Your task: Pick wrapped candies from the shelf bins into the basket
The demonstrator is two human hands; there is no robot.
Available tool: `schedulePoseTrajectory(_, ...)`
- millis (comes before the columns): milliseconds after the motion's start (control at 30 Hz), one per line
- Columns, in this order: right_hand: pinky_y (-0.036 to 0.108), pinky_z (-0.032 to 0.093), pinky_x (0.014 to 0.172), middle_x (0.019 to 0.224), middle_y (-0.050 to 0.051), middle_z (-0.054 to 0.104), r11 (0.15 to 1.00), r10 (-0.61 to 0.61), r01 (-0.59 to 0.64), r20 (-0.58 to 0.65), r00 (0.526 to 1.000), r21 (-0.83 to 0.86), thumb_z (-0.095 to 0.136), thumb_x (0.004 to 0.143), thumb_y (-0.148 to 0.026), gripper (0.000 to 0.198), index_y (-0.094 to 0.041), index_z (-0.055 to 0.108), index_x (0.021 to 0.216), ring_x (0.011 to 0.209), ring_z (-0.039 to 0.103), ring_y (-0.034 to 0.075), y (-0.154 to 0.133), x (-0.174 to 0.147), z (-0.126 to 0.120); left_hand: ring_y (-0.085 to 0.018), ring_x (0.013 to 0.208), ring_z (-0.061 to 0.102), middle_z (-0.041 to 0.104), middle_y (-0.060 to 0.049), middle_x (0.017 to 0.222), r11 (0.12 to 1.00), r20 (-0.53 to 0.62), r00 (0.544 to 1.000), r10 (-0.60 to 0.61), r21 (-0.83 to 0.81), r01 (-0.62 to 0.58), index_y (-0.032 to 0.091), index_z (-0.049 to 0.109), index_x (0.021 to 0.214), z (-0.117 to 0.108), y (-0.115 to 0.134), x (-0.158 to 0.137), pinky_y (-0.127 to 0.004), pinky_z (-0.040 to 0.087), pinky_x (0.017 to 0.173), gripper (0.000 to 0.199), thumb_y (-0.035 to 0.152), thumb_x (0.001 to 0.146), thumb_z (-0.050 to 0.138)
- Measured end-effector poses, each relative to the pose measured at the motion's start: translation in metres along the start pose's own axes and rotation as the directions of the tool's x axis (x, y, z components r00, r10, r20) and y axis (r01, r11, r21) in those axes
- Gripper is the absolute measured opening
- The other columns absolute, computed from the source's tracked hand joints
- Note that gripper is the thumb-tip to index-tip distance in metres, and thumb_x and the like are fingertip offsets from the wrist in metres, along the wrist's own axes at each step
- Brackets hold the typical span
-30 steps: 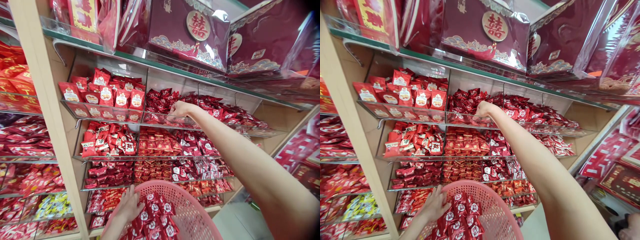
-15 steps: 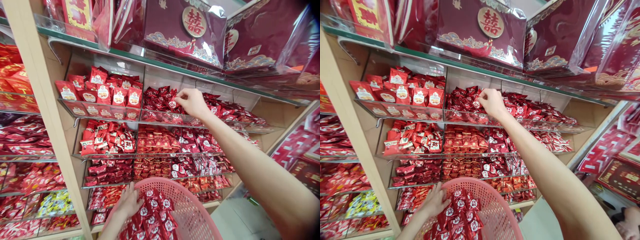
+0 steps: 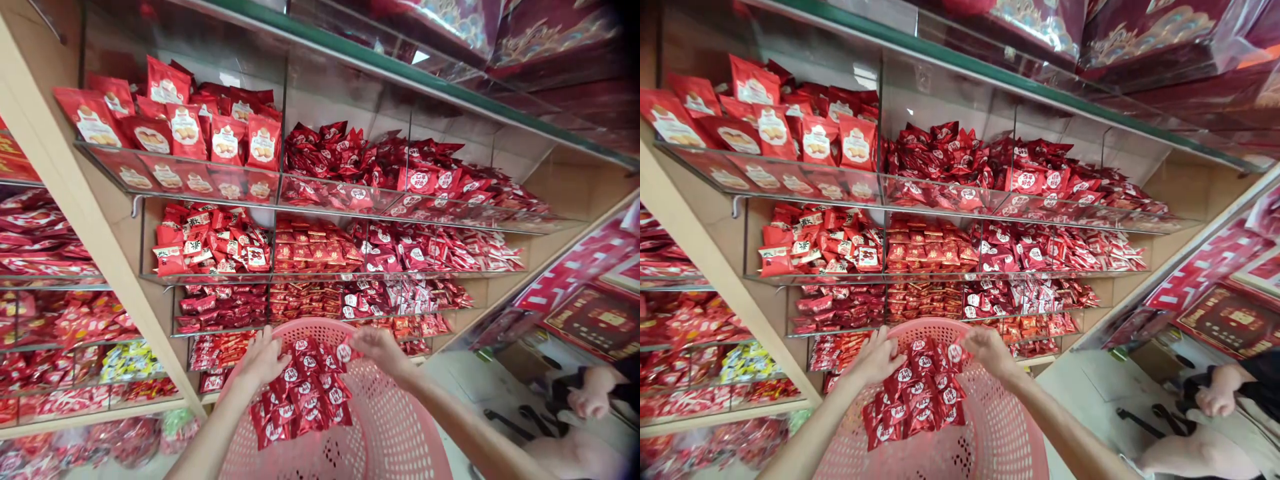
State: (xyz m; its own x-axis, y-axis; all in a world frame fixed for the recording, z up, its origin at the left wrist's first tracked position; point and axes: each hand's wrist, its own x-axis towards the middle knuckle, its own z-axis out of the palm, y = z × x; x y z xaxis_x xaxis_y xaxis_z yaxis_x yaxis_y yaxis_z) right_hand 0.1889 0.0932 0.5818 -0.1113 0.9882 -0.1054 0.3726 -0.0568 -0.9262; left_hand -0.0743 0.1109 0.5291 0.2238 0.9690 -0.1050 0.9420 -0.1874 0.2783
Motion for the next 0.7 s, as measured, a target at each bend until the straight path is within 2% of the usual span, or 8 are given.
schedulePoseTrajectory(67,0.022,0.038,0.048,0.055,-0.003,0.052,0.979,0.202,-0.203,0.035,0.979,0.030,0.071,0.062,-0.046,0.035,-0.015,0.054,0.063,0.051,0.046,0.009,0.037,-0.007,0.009,-0.029,0.103,0.048,0.048,-0.013,0.109,1.000,0.000,1.000,0.001,0.000,-0.001,0.017,0.059,0.078,-0.002,0.001,-0.001,-0.043,0.039,0.087,0.032,0.045,0.079,0.043)
schedulePoseTrajectory(133,0.021,0.036,0.046,0.054,-0.003,0.052,0.934,0.351,-0.354,0.071,0.934,0.038,0.072,0.060,-0.041,0.032,-0.016,0.053,0.060,0.049,0.047,0.009,0.058,-0.013,0.014,-0.029,0.104,0.048,0.047,-0.013,0.109,1.000,-0.001,1.000,0.005,0.002,-0.005,0.017,0.059,0.078,-0.003,0.002,-0.001,-0.042,0.039,0.085,0.032,0.044,0.079,0.043)
schedulePoseTrajectory(267,0.019,0.035,0.046,0.053,-0.002,0.053,0.839,0.533,-0.543,0.135,0.835,0.045,0.071,0.062,-0.030,0.023,-0.015,0.054,0.060,0.049,0.052,0.009,0.072,-0.017,0.017,-0.030,0.105,0.047,0.047,-0.014,0.109,1.000,0.006,1.000,0.006,0.000,-0.006,0.016,0.059,0.078,-0.005,0.003,-0.002,-0.042,0.039,0.085,0.033,0.045,0.079,0.042)
schedulePoseTrajectory(367,0.019,0.038,0.049,0.059,0.000,0.058,0.791,0.589,-0.607,0.175,0.789,0.079,0.070,0.065,-0.026,0.018,-0.015,0.056,0.065,0.051,0.054,0.009,0.077,-0.009,0.018,-0.031,0.104,0.047,0.048,-0.014,0.108,1.000,0.003,1.000,0.004,0.000,-0.004,0.016,0.059,0.077,-0.005,0.003,-0.001,-0.042,0.038,0.086,0.034,0.046,0.079,0.042)
schedulePoseTrajectory(533,0.022,0.043,0.053,0.069,0.001,0.062,0.725,0.653,-0.673,0.163,0.739,0.148,0.070,0.067,-0.023,0.018,-0.016,0.055,0.074,0.054,0.057,0.010,0.087,-0.001,0.024,-0.030,0.102,0.048,0.049,-0.014,0.106,1.000,-0.004,1.000,0.008,0.002,-0.008,0.017,0.059,0.078,-0.003,0.003,0.001,-0.042,0.038,0.085,0.032,0.044,0.078,0.042)
schedulePoseTrajectory(700,0.020,0.042,0.051,0.065,-0.001,0.061,0.705,0.683,-0.693,0.118,0.721,0.152,0.068,0.071,-0.026,0.018,-0.017,0.053,0.073,0.049,0.055,0.008,0.086,-0.003,0.027,-0.030,0.103,0.048,0.049,-0.014,0.106,1.000,-0.001,1.000,0.006,-0.003,-0.006,0.017,0.058,0.078,-0.004,0.003,0.001,-0.042,0.038,0.085,0.031,0.044,0.078,0.042)
